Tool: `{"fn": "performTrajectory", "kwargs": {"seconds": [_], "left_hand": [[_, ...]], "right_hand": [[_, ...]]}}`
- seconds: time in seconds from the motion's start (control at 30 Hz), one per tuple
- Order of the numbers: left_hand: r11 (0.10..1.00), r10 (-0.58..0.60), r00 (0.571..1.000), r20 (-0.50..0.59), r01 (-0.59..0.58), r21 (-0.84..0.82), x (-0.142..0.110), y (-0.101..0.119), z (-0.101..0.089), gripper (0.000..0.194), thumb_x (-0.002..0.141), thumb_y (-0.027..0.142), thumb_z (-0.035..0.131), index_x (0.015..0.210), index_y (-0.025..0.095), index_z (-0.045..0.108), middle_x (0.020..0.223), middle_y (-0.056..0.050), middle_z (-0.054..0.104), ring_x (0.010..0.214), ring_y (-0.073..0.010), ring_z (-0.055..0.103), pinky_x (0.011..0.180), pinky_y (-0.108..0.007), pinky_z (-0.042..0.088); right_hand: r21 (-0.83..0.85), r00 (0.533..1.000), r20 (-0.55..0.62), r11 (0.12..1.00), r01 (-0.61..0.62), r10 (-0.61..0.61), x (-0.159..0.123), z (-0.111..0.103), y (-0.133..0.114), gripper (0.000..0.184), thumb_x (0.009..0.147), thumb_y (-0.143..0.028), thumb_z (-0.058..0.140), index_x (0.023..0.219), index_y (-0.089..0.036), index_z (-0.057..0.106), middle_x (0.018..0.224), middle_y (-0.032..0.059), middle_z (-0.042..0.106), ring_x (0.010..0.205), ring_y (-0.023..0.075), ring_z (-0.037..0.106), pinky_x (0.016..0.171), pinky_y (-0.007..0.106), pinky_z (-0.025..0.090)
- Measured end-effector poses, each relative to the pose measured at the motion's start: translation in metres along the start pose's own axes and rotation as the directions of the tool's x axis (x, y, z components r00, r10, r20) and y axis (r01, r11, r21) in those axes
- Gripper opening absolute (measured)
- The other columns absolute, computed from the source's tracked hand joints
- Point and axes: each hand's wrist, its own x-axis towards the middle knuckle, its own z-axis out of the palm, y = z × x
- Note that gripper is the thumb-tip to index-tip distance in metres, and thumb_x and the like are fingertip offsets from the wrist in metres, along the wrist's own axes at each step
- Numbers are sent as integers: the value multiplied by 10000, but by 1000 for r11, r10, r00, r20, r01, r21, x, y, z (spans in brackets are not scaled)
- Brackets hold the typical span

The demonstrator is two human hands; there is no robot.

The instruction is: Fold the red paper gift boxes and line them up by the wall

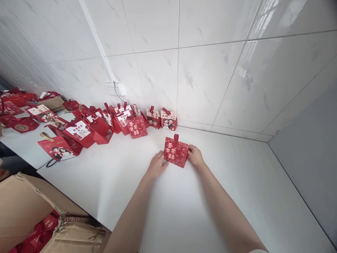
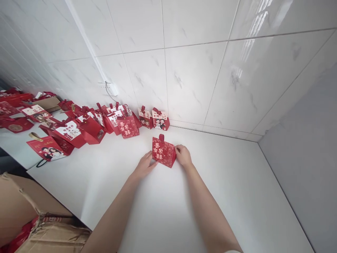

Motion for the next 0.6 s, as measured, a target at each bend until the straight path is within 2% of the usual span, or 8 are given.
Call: {"fn": "performTrajectory", "kwargs": {"seconds": [0.1,0.2,0.27,0.3,0.37,0.47,0.53,0.6], "left_hand": [[987,-156,976,-150,147,-66,4,-4,-3,520,818,288,603,1325,210,515,1418,-116,486,1320,-273,444,1119,-414,318],[878,-467,824,-321,389,-278,4,-2,-26,484,852,362,541,1297,173,524,1398,-154,495,1229,-276,530,1037,-415,400],[833,-533,793,-296,431,-347,-3,8,-53,519,914,488,386,1285,156,534,1308,-161,577,1123,-265,604,965,-412,451],[816,-544,804,-241,439,-376,-9,18,-68,584,915,558,330,1273,152,549,1250,-155,622,1051,-259,640,914,-396,479],[811,-468,883,36,446,-379,-22,44,-97,669,869,657,357,1328,199,524,1315,-121,597,1081,-261,630,903,-364,480],[929,-365,929,66,368,-46,-42,88,-125,630,731,672,588,1209,263,624,1307,-56,608,1137,-283,588,866,-319,467],[920,-345,938,16,335,204,-51,107,-129,486,706,612,642,1023,248,699,1097,-53,697,1016,-285,623,763,-317,462],[864,-338,937,-86,346,366,-57,113,-127,295,772,495,593,857,239,712,903,-45,712,867,-252,636,666,-313,428]], "right_hand": [[128,962,269,992,9,-44,-6,-11,-10,335,830,-439,548,993,-215,736,1000,43,739,950,233,655,892,379,480],[319,872,481,944,-81,-87,-12,-20,-20,385,867,-476,549,1085,-202,710,1060,61,733,1056,233,636,1001,392,426],[354,839,536,927,-127,-89,-14,-18,-28,358,854,-466,591,1057,-193,702,1060,62,725,1052,229,629,1013,393,413],[342,810,580,929,-142,-90,-15,-13,-32,332,829,-457,630,1007,-187,702,1035,58,723,1018,227,635,986,388,432],[294,703,703,944,-147,-110,-19,4,-43,292,776,-442,694,900,-178,692,967,46,714,939,222,642,905,368,474],[246,544,820,967,-59,-176,-35,45,-62,249,776,-422,691,883,-198,689,956,28,698,910,210,630,844,339,486],[246,525,821,969,31,-225,-51,73,-70,192,807,-387,647,889,-220,694,974,20,693,905,204,622,826,330,480],[206,607,760,972,113,-232,-67,96,-74,162,819,-367,617,867,-230,689,894,11,682,819,191,608,761,323,475]]}}
